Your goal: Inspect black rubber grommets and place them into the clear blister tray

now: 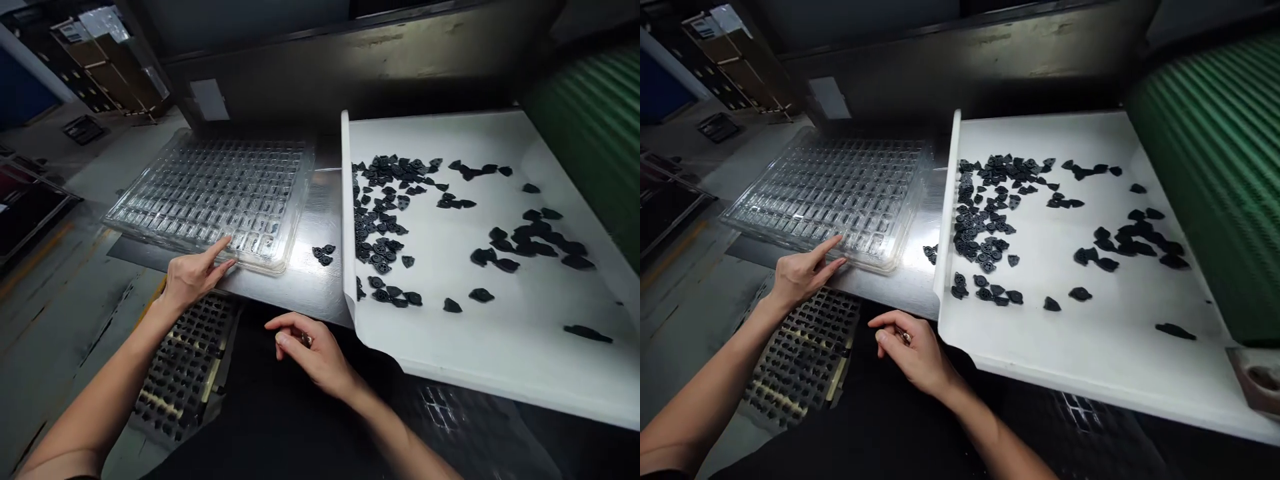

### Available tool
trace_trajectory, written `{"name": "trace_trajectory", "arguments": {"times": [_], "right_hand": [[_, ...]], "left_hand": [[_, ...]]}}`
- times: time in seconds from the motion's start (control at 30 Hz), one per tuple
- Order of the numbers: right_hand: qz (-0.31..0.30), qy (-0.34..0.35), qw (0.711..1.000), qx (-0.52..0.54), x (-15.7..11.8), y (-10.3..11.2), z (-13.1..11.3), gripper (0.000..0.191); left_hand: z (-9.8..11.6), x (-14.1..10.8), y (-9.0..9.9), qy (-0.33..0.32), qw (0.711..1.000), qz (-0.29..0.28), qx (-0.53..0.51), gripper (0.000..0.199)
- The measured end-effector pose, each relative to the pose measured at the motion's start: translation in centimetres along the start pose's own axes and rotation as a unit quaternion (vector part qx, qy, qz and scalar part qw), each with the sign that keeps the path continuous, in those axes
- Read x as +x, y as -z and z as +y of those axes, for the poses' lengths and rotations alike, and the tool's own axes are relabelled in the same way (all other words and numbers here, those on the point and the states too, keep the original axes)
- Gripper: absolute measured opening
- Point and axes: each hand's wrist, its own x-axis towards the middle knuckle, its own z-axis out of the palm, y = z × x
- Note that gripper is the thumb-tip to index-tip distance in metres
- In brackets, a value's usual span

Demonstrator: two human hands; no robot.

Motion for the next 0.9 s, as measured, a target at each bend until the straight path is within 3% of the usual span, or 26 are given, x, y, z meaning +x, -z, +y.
{"name": "trace_trajectory", "arguments": {"times": [0.2,0.4,0.9], "right_hand": [[0.005,-0.015,0.999,-0.043,-0.2,0.1,0.5,0.028],[-0.004,-0.043,0.996,-0.08,0.3,-0.4,0.6,0.032],[0.004,-0.085,0.98,-0.178,-1.1,-0.3,-1.5,0.036]], "left_hand": [[-1.4,-1.8,-1.1,0.053,0.998,0.003,-0.03,0.054],[-1.5,-2.3,-2.4,0.07,0.997,0.015,-0.036,0.054],[-1.1,-1.6,-2.4,0.092,0.989,-0.015,-0.111,0.053]]}}
